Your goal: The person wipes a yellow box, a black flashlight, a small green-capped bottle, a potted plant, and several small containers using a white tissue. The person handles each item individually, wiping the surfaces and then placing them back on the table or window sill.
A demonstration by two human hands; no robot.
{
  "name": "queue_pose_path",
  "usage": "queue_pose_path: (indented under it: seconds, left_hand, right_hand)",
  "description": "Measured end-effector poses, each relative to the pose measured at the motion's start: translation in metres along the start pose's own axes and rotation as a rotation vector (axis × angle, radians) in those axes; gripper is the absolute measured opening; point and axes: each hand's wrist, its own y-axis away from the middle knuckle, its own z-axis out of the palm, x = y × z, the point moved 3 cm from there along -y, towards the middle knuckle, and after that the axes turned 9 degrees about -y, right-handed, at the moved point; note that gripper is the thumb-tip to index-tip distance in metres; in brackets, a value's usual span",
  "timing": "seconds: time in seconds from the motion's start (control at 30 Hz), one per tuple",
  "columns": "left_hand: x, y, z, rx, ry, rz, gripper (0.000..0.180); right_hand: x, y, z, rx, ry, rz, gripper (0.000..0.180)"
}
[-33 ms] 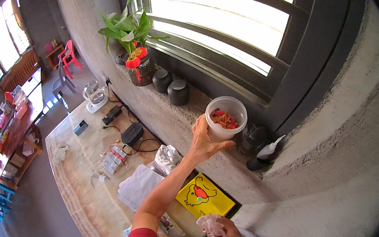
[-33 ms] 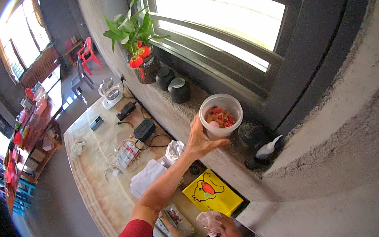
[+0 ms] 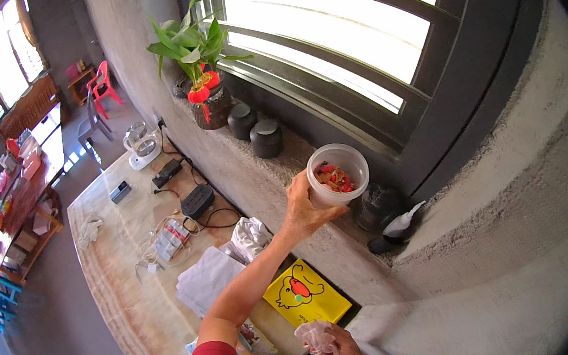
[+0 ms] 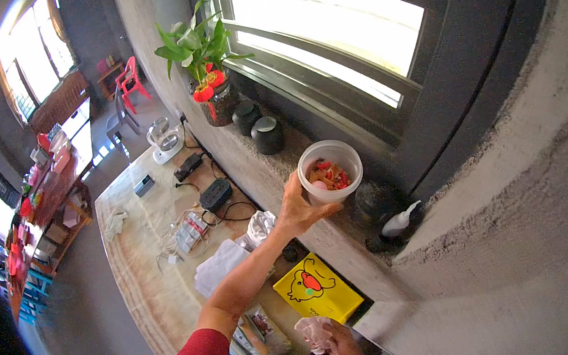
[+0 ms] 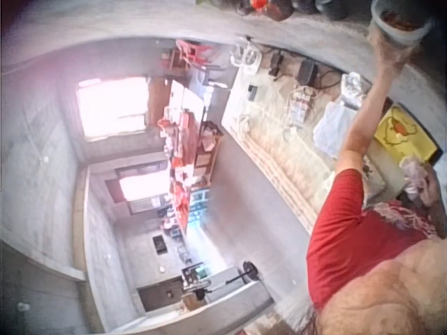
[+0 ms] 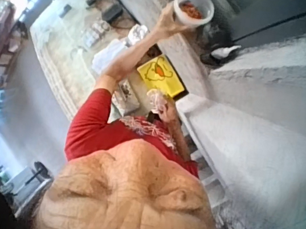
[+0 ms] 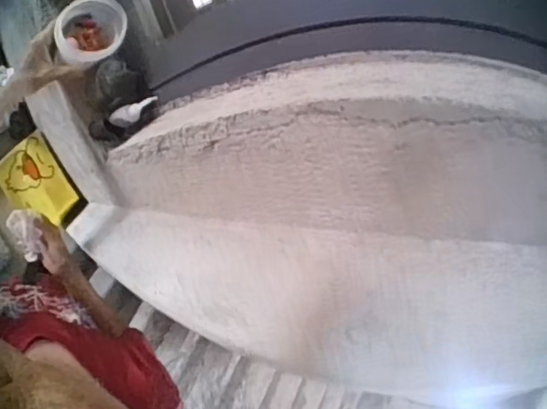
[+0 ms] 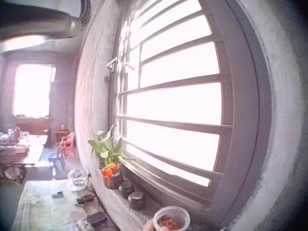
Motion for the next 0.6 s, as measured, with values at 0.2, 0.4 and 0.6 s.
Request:
queue_pose_path:
  seconds: [0.2, 0.4, 0.6]
  left_hand:
    - [0.004, 0.029, -0.011, 0.185, 0.295, -0.039, 0.083]
    - [0.021, 0.113, -0.048, 0.188, 0.631, -0.249, 0.081]
    - [0.039, 0.204, -0.068, 0.235, 0.669, -0.415, 0.088]
  right_hand:
    - [0.017, 0.015, -0.017, 0.089, 0.022, -0.098, 0.043]
    - [-0.05, 0.024, 0.033, 0.203, -0.272, -0.258, 0.031]
    - [-0.098, 0.033, 0.155, 0.167, 0.671, -1.048, 0.046]
